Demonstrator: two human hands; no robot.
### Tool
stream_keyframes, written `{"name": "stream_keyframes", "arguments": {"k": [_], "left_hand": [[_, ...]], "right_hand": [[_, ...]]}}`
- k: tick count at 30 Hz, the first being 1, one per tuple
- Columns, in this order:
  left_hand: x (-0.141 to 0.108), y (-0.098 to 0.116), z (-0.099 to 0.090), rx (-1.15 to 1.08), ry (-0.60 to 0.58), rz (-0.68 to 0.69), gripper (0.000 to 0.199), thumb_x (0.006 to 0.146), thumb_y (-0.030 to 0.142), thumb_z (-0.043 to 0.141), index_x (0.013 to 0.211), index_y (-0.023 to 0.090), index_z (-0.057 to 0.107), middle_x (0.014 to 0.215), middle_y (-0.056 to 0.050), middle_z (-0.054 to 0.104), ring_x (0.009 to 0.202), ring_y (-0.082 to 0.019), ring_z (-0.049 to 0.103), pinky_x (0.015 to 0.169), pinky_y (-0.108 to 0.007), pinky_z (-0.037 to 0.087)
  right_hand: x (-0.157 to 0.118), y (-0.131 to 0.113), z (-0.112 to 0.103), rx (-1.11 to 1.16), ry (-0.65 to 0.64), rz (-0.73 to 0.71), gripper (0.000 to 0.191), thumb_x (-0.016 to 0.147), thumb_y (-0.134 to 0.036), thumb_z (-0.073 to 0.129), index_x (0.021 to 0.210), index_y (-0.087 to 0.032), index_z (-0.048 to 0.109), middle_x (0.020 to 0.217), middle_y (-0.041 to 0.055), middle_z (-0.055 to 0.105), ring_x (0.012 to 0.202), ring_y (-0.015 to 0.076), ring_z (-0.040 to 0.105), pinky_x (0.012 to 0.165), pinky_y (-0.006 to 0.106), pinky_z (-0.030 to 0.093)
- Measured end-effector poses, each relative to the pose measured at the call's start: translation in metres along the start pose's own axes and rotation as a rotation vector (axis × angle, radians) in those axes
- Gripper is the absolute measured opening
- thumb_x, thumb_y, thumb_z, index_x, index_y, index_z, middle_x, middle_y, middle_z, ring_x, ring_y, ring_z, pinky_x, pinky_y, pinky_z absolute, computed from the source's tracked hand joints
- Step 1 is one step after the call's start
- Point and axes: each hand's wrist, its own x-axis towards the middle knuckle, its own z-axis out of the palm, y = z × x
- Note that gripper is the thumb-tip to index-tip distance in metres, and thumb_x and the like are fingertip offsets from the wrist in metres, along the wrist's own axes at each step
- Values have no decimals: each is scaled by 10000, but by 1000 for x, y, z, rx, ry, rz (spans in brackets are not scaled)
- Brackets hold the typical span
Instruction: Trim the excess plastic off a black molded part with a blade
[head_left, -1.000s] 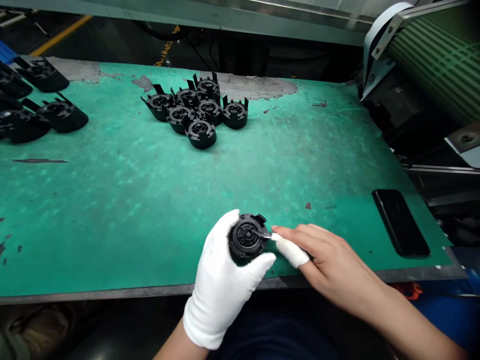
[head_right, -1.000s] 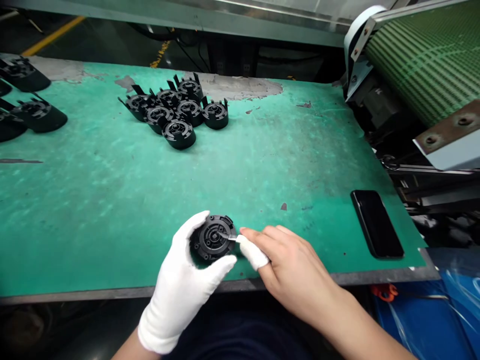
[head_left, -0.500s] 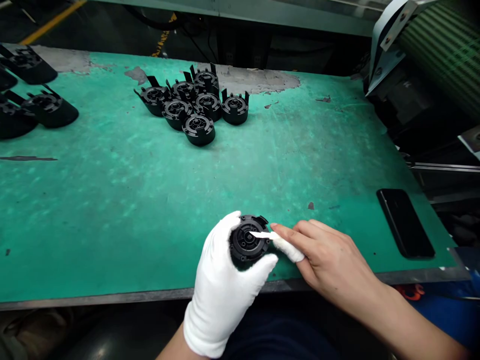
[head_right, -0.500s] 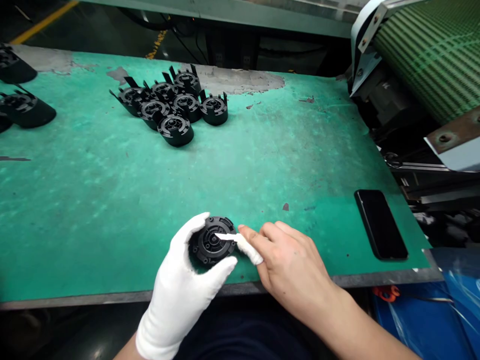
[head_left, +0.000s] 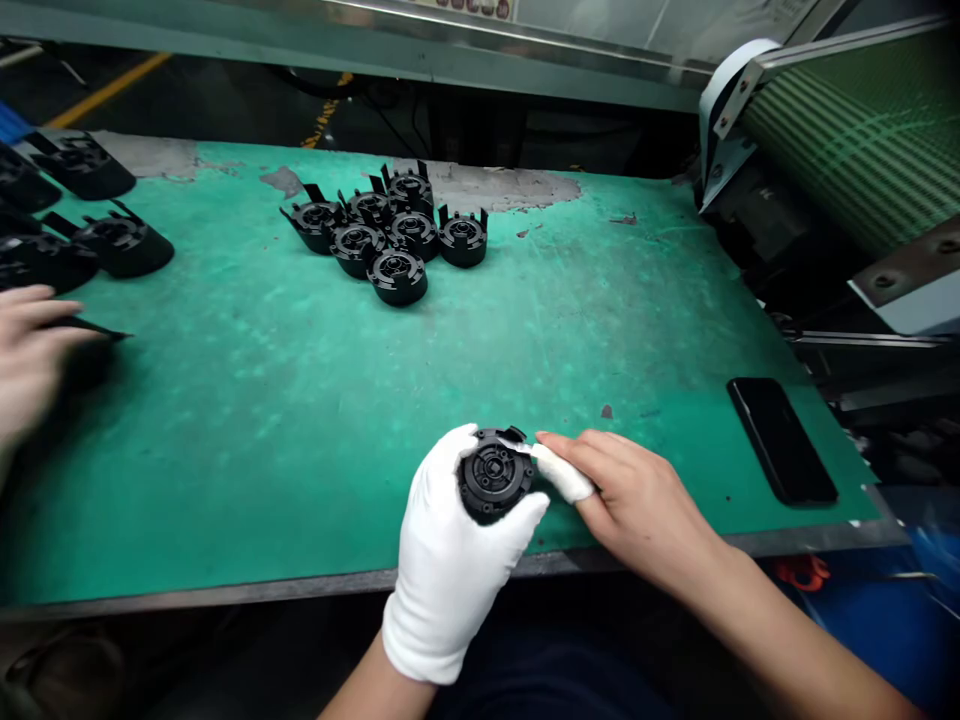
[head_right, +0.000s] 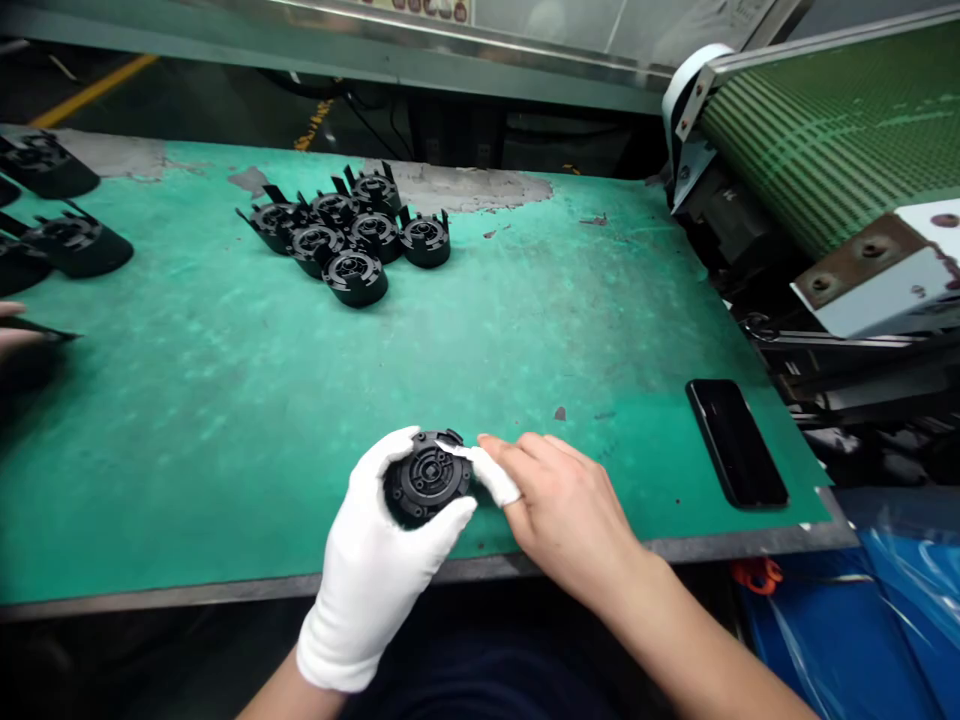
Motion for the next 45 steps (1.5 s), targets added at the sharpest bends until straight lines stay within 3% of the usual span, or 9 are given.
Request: {"name": "stream_keyframes", "arguments": {"k": [3,8,15,19,23,28,33,37,45], "left_hand": [[-3,-2,1,7,21,-24,667,746,428,828,1284,247,478,1293,-92,603,1184,-271,636,1052,-464,525],[-5,-3,3,16,50,-54,685,742,487,830,1271,234,475,1316,-112,580,1221,-286,616,1076,-479,511],[-2,-1,4,11,54,-31,643,758,461,816,1259,236,482,1251,-103,613,1157,-278,647,1050,-476,528],[-4,-2,5,2,75,-25,632,758,473,813,1247,235,492,1244,-99,622,1147,-275,654,1051,-468,530],[-2,-6,-5,-1,-71,-38,708,778,466,791,1361,250,453,1354,-88,599,1265,-270,597,1126,-459,479],[14,-13,-30,29,-384,-25,851,763,471,804,1470,261,380,1480,-58,533,1360,-239,527,1203,-418,410],[34,-15,-46,50,-550,-21,904,766,476,800,1516,290,331,1565,-30,450,1427,-228,458,1240,-396,360],[46,-16,-50,39,-615,18,880,779,449,796,1518,329,334,1547,-10,475,1404,-232,488,1215,-396,397],[46,-18,-46,21,-588,37,845,769,385,814,1487,346,371,1519,8,508,1381,-218,513,1205,-372,410]], "right_hand": [[-15,5,-7,53,-71,-27,487,975,-170,438,1433,-304,538,1000,39,643,898,214,603,786,345,462],[-28,4,-8,-57,-186,-29,540,947,-149,438,1444,-341,521,945,28,623,841,225,608,710,353,454],[-24,-9,0,-220,-48,63,438,994,-238,450,1404,-340,566,861,13,602,762,232,612,621,356,409],[-28,-11,1,-123,-2,66,422,1013,-230,423,1400,-304,575,893,26,624,807,224,623,670,350,439],[-26,3,-11,23,3,37,397,1034,-271,418,1400,-310,568,938,30,646,847,206,625,737,335,465],[-9,21,-25,-47,-233,-98,402,1017,-234,433,1377,-322,589,993,32,669,908,223,635,771,350,473],[5,23,-32,-75,-305,-175,412,1019,-232,441,1390,-342,579,1012,29,672,930,223,642,774,341,461],[15,17,-37,-128,-347,-210,452,978,-180,472,1382,-347,587,909,24,652,843,220,637,708,321,433],[20,15,-33,-208,-291,-219,529,895,-106,517,1361,-337,615,893,17,672,816,212,625,657,315,393]]}}
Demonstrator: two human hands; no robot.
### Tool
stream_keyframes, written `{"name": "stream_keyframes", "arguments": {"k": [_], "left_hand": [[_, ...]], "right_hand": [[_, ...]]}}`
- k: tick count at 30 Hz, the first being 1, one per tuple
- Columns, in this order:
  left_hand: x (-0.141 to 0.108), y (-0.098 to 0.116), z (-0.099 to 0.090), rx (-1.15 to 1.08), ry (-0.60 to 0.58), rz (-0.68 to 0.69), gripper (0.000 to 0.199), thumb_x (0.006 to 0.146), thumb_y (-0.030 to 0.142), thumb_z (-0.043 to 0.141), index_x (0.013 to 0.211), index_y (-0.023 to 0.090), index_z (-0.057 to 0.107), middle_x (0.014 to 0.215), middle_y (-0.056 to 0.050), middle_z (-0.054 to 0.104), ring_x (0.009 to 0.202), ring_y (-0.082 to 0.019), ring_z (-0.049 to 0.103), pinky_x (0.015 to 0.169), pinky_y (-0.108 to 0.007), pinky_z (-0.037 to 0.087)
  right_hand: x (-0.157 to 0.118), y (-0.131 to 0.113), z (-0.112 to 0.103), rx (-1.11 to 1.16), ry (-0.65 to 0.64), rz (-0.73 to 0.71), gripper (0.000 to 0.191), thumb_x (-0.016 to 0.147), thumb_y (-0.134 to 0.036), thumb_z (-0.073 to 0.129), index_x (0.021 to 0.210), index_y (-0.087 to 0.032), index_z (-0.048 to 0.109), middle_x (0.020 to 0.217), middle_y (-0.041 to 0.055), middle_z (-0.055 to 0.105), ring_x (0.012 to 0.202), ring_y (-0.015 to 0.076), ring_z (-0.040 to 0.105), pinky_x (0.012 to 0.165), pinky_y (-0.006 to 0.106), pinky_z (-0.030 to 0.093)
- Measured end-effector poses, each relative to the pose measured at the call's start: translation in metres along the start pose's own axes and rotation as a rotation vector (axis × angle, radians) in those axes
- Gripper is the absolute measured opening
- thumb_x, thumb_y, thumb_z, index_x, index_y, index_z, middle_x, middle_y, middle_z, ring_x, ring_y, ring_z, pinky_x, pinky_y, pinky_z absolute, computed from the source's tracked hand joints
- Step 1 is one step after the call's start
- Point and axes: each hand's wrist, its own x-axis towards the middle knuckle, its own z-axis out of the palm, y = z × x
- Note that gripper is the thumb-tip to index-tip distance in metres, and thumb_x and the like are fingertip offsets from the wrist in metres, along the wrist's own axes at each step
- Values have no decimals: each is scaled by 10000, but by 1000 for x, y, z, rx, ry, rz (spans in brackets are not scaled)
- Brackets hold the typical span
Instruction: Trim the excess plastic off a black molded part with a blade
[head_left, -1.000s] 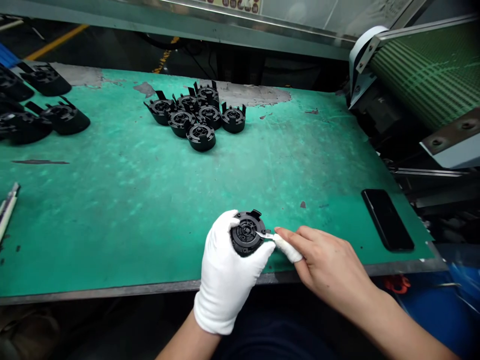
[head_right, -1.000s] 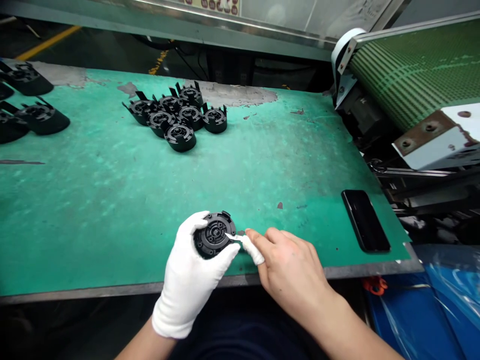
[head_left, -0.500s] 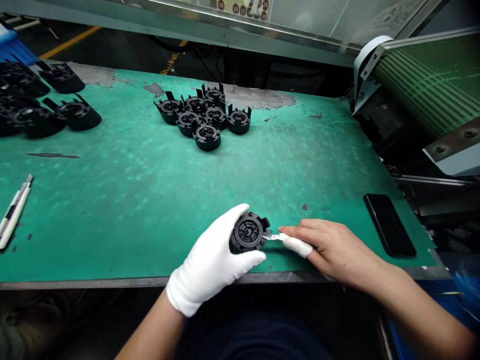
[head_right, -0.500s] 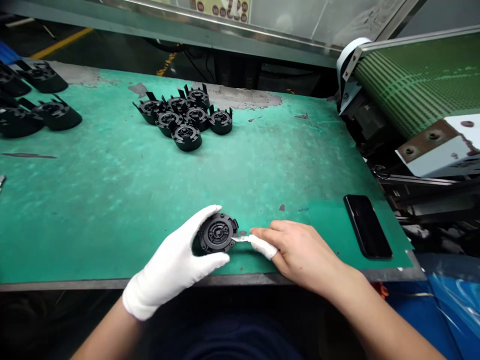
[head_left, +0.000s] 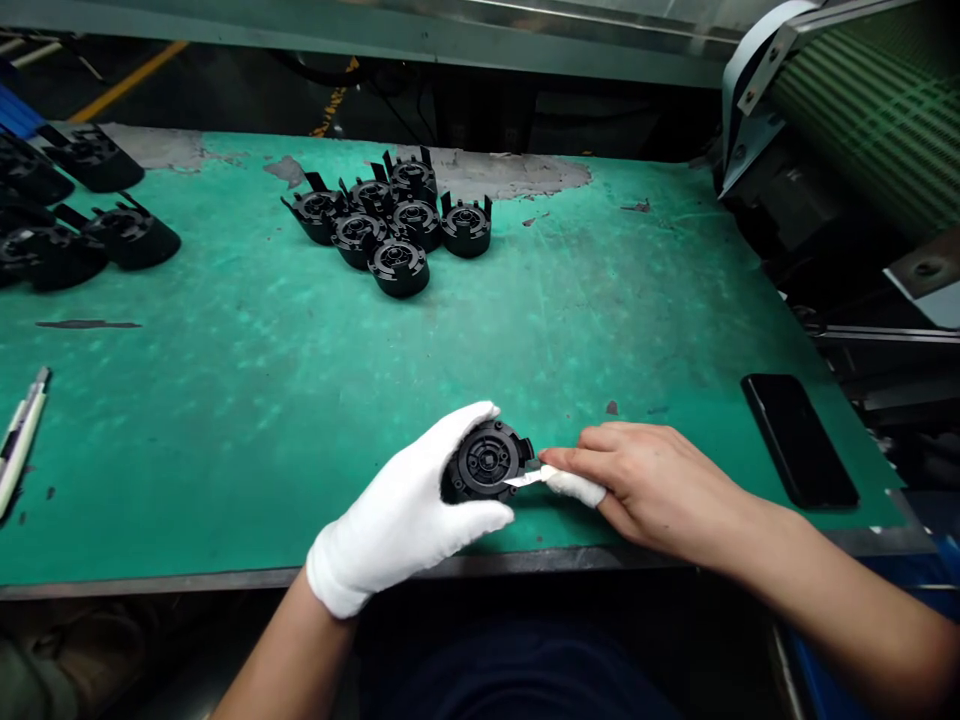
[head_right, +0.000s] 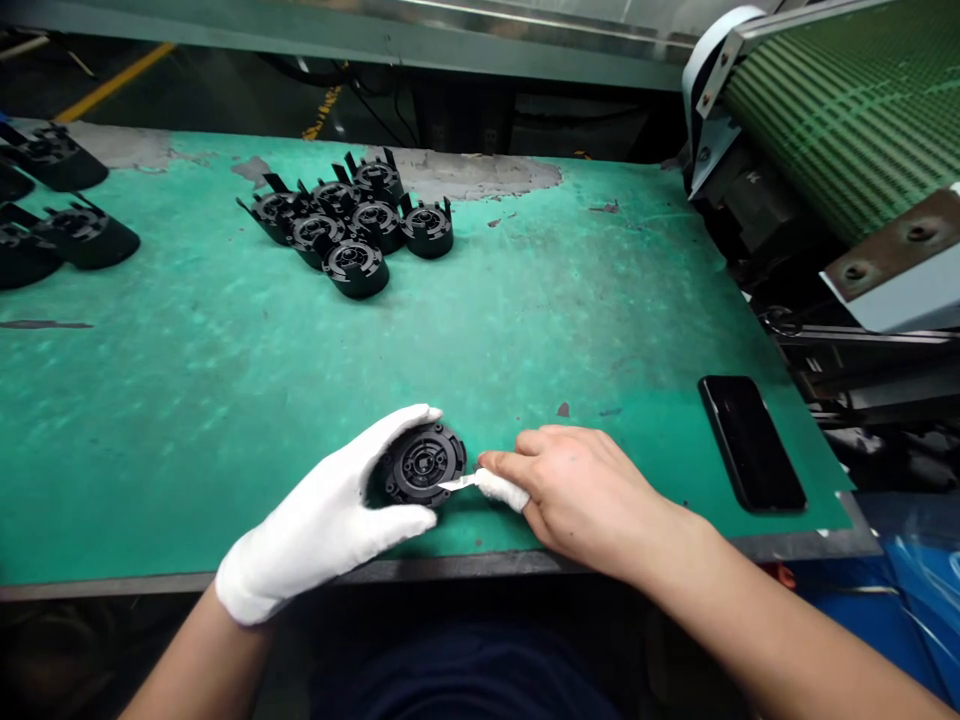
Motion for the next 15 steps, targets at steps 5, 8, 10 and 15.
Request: {"name": "stream_keyframes", "arguments": {"k": [5,8,10,15], "left_hand": [[-3,3,5,-19,34,-28,811,797,354,783,1485,352,353,1517,27,498,1385,-183,499,1211,-330,393],[-3,6,8,-23,51,-52,806,790,341,786,1476,349,364,1502,30,509,1371,-176,508,1207,-327,395],[-2,7,10,-19,73,-60,785,788,344,787,1461,341,383,1487,25,522,1361,-178,515,1203,-337,400],[-10,12,24,-56,170,-92,781,775,335,798,1447,319,401,1479,-8,526,1361,-206,515,1204,-396,403]], "right_hand": [[-5,-4,13,-18,67,82,531,916,-112,486,1387,-330,598,924,23,664,838,231,617,688,349,408],[-6,-7,21,-27,121,113,515,925,-117,485,1388,-308,603,934,34,670,854,243,620,701,357,430],[-6,-7,25,-31,169,130,496,937,-127,489,1391,-292,603,946,42,679,854,246,625,713,361,451],[-14,-4,27,199,242,83,439,934,-116,479,1319,-266,630,1053,36,732,916,213,683,769,323,511]]}}
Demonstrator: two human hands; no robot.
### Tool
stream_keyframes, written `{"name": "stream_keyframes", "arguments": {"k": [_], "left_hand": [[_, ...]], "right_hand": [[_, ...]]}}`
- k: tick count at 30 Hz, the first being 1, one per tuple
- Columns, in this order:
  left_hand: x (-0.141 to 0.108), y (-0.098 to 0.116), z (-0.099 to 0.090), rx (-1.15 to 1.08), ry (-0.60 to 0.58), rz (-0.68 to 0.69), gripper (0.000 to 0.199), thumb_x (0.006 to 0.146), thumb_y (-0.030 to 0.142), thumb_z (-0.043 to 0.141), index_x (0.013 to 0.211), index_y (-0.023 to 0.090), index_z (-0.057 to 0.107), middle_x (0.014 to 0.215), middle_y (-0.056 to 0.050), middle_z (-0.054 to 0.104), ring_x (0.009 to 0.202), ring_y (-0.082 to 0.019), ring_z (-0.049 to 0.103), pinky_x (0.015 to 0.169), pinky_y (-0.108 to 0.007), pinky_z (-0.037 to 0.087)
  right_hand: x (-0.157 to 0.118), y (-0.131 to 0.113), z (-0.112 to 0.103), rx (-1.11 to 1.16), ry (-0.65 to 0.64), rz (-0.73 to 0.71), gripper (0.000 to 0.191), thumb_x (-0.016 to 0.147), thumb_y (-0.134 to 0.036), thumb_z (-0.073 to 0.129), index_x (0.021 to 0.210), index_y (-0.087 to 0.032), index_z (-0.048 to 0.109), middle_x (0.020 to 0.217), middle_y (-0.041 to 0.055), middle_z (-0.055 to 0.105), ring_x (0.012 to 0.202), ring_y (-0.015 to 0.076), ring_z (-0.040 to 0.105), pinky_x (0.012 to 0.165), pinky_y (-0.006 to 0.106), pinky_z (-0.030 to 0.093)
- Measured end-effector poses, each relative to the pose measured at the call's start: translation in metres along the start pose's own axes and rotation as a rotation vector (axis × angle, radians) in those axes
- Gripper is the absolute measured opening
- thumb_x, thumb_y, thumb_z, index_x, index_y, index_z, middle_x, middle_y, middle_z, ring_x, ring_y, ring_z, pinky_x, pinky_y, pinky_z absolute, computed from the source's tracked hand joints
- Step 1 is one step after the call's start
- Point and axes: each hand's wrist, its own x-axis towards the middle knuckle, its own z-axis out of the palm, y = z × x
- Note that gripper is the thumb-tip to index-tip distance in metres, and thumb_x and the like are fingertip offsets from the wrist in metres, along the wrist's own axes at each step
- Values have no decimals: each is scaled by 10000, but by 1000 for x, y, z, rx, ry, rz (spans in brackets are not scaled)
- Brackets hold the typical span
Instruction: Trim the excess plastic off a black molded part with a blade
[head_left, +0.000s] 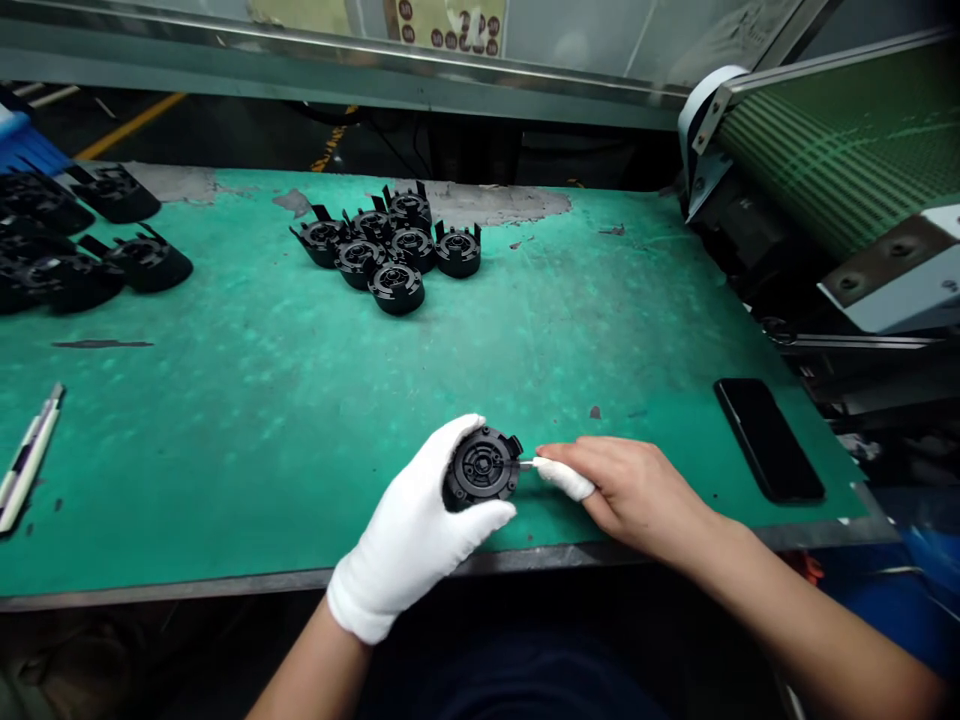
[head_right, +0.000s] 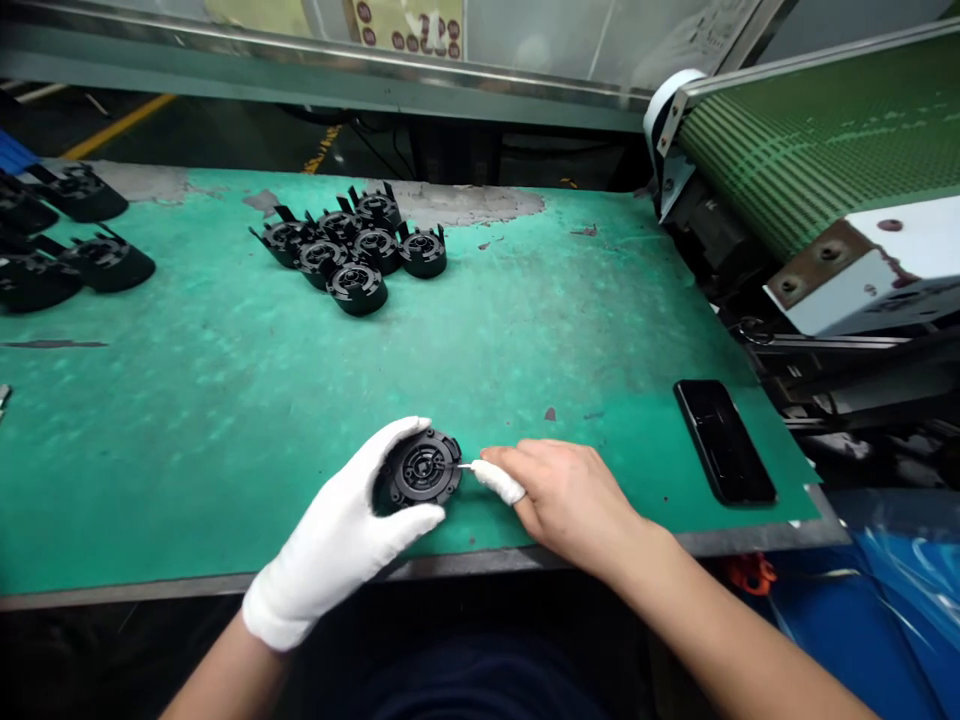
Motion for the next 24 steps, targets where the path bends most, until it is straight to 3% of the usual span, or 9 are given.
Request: {"name": "stream_keyframes", "arguments": {"k": [3,7,10,18,24], "left_hand": [[-13,2,14,-36,115,-55,789,772,395,810,1443,306,404,1468,-36,533,1358,-229,521,1194,-433,417],[-25,3,28,-60,223,-42,763,808,464,777,1445,307,388,1446,-49,550,1340,-238,542,1184,-450,429],[-27,2,31,-68,229,-23,742,813,478,774,1433,318,398,1414,-45,578,1309,-239,572,1167,-441,450],[-26,-1,31,-43,217,-53,795,800,519,775,1463,318,386,1441,-50,571,1326,-261,567,1176,-466,446],[-26,0,32,-63,217,-44,766,803,513,772,1447,330,398,1413,-44,594,1298,-257,591,1153,-455,476]], "right_hand": [[-11,-6,-4,207,-12,32,436,928,-96,449,1294,-267,614,1168,24,725,987,190,689,863,313,524],[-24,-22,-1,208,-128,57,497,926,-89,411,1360,-264,579,1129,54,694,955,223,678,835,370,546],[-28,-29,5,174,-185,72,552,920,-80,392,1422,-250,543,1080,69,688,900,240,679,779,392,559],[-17,-33,-1,183,-309,31,632,824,-24,419,1406,-219,568,1112,75,710,989,251,694,878,406,574],[-22,-29,4,186,-237,56,611,871,-53,399,1432,-254,531,1126,68,695,965,245,685,833,403,572]]}}
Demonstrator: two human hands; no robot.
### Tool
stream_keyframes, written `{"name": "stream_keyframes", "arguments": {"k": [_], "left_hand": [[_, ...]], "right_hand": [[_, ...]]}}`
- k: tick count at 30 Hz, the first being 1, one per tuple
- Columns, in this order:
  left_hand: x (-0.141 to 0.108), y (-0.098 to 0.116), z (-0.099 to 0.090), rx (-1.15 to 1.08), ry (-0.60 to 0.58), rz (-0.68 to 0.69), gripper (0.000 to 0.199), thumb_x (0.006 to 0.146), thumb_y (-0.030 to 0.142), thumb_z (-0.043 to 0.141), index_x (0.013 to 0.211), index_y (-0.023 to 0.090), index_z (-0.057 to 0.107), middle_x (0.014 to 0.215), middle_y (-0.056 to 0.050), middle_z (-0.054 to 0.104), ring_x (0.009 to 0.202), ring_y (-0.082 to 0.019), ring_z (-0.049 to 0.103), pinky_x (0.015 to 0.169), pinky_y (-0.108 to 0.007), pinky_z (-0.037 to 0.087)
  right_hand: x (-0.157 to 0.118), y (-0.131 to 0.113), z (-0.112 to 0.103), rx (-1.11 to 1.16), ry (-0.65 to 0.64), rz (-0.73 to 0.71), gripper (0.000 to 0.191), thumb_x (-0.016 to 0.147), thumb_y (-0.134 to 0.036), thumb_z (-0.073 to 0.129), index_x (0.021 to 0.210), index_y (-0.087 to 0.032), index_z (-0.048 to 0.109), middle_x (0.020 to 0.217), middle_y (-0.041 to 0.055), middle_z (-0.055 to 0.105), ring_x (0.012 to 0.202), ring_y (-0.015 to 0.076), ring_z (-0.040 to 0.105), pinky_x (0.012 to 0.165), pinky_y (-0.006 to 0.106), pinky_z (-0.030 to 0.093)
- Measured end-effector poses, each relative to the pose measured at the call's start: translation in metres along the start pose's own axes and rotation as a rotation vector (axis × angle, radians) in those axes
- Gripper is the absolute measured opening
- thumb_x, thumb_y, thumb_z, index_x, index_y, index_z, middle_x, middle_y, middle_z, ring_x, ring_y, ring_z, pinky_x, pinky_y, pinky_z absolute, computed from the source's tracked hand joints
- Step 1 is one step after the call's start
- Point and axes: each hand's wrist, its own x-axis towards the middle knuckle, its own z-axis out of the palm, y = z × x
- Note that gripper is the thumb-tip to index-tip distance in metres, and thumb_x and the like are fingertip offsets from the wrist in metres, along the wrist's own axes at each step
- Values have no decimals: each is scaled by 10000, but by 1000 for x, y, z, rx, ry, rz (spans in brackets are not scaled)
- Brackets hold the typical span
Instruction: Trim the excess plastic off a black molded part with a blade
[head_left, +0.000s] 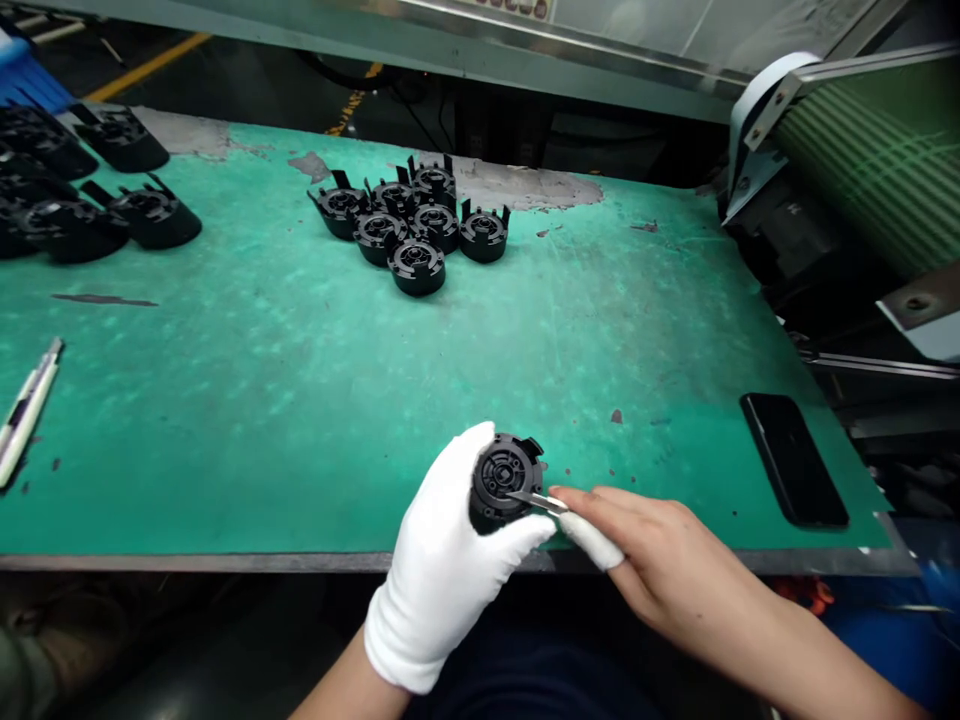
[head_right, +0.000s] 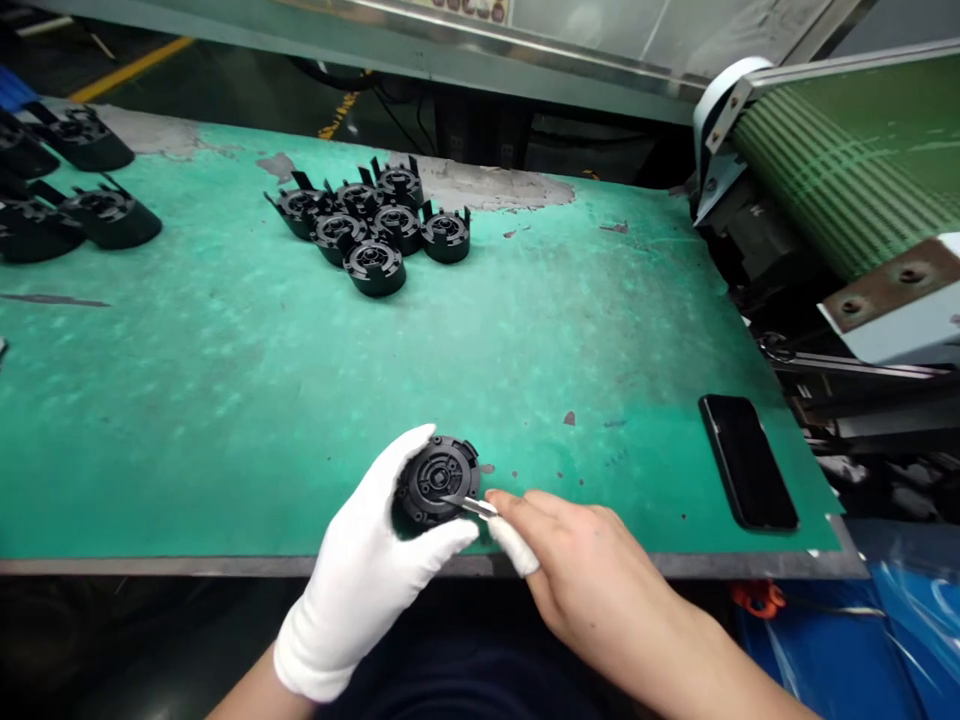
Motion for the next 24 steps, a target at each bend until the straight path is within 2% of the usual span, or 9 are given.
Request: {"name": "stream_keyframes", "arguments": {"k": [3,6,12,18,24], "left_hand": [[1,0,0,4,-1,22,773,798,516,778,1445,331,397,1426,-43,581,1305,-254,585,1156,-450,474],[1,-1,0,13,5,5,789,793,512,785,1453,335,390,1437,-36,571,1317,-249,573,1174,-447,455],[1,1,0,-4,-4,9,764,794,485,791,1433,352,396,1402,-10,591,1277,-222,599,1156,-412,473],[2,3,-1,13,6,22,749,801,494,785,1425,350,398,1394,-8,593,1267,-217,604,1153,-398,470],[4,5,-2,10,4,52,729,800,479,790,1410,342,413,1368,-5,605,1247,-211,614,1137,-384,480]], "right_hand": [[-1,3,6,-19,-40,1,626,867,-47,402,1450,-247,509,1067,68,688,920,243,680,796,394,570],[1,2,5,-17,-68,-28,630,850,-39,417,1438,-238,522,1082,72,687,957,248,679,830,400,569],[4,-1,5,-19,24,-20,625,851,-35,392,1438,-218,507,1128,82,681,939,260,681,791,430,573],[3,-3,13,-28,27,1,584,877,-55,385,1432,-192,507,1162,104,680,958,289,685,788,473,578],[4,-3,13,9,50,3,581,869,-45,394,1418,-182,526,1178,108,679,991,295,680,814,485,580]]}}
